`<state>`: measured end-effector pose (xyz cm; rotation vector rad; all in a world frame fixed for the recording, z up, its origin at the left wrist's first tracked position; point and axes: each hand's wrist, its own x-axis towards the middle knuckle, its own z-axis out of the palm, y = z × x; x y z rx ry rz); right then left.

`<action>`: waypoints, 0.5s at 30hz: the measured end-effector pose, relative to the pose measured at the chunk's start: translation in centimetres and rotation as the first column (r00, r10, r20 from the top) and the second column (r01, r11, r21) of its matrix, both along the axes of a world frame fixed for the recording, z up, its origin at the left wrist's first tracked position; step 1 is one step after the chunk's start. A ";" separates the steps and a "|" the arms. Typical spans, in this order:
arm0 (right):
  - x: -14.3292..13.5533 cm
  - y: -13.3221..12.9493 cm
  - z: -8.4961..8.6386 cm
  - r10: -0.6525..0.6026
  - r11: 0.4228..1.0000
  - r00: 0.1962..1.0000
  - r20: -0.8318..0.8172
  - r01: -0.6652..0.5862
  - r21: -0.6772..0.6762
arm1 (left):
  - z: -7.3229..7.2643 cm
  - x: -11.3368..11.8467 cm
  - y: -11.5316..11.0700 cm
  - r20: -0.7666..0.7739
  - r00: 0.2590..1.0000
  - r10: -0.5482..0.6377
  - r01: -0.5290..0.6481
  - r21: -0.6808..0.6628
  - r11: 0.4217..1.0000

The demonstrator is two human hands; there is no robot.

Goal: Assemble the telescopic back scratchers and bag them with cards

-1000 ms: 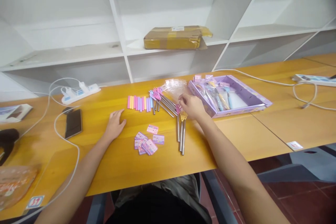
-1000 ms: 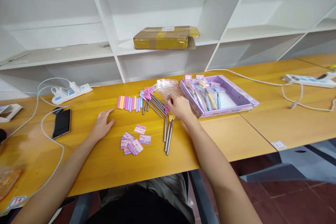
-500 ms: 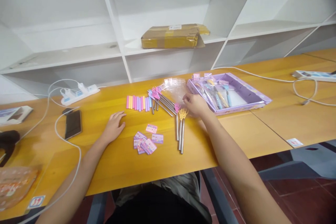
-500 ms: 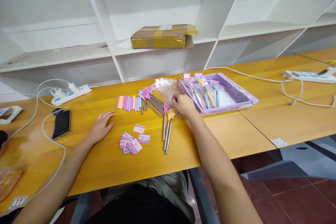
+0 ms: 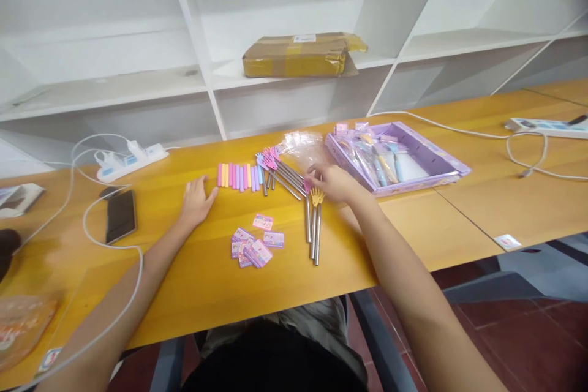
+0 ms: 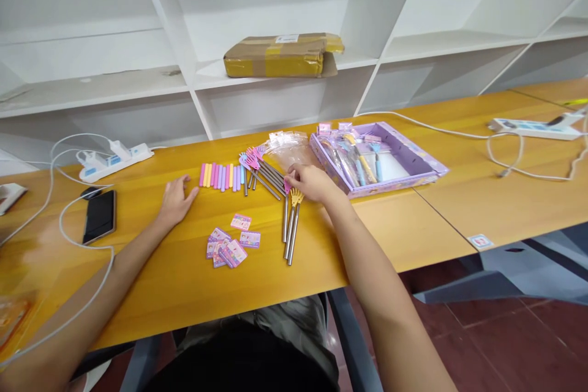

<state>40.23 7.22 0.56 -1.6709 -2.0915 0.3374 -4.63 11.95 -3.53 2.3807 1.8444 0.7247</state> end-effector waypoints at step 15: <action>0.3 1.0 -1.3 0.114 0.992 0.993 0.026 -0.116 0.057 | 1.7 0.3 2.6 -0.076 0.976 0.206 -0.215 -0.160 0.963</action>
